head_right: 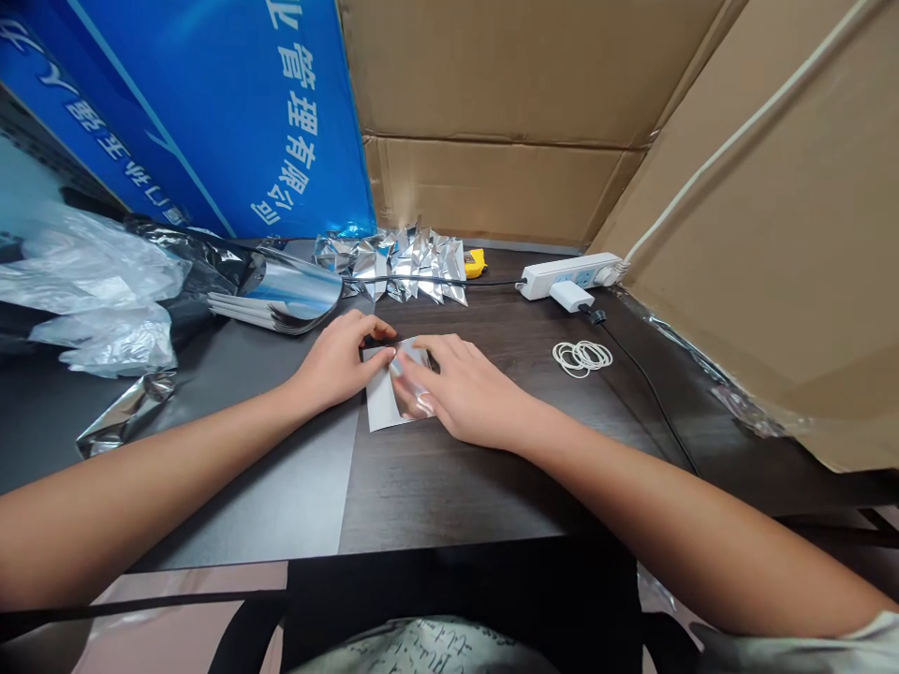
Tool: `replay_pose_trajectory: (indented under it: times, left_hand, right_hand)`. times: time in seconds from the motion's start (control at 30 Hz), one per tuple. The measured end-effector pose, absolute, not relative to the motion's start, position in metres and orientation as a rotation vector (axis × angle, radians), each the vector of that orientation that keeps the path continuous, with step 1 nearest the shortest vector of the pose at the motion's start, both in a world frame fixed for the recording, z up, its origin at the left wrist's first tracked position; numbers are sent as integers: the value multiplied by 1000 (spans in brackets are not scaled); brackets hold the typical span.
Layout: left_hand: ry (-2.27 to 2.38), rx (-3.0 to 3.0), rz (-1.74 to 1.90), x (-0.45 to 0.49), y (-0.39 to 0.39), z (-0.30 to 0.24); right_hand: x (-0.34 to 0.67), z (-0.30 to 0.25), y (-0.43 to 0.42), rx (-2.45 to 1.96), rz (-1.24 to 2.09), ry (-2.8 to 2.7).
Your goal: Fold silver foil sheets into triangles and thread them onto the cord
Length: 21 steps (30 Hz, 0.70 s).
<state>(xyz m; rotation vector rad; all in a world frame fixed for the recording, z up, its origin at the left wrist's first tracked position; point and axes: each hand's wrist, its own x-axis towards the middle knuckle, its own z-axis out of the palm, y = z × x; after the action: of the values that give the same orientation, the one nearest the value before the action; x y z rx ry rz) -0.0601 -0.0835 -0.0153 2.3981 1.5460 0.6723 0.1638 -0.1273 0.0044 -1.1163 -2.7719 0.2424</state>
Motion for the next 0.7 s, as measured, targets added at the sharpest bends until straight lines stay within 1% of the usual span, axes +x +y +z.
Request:
replay_pose_trajectory:
  times: [0.1,0.23,0.3,0.53,0.63,0.7]
  left_hand:
    - [1511,2539,707,-60,-88,-13]
    - [1082,2574,572,-58,-96,-6]
    - [968,2544,459,-59,-98,-2]
    - [1045,2578,274,-60,-99,5]
    - [1068,2673,268,-59,-101,5]
    - [1060,2745,329,-59,-102,3]
  right_hand:
    - [167,-3,-123,-931,354,-2874]
    - [170,-9,-119,-947,466,-2870]
    - [171,-10,-118,-951,474,-2854]
    - [175,-7,-113,-988,462,-2904]
    - [176,-8,-110,-986,472,-2912]
    - [177,-9,-109,-976,472,-2924]
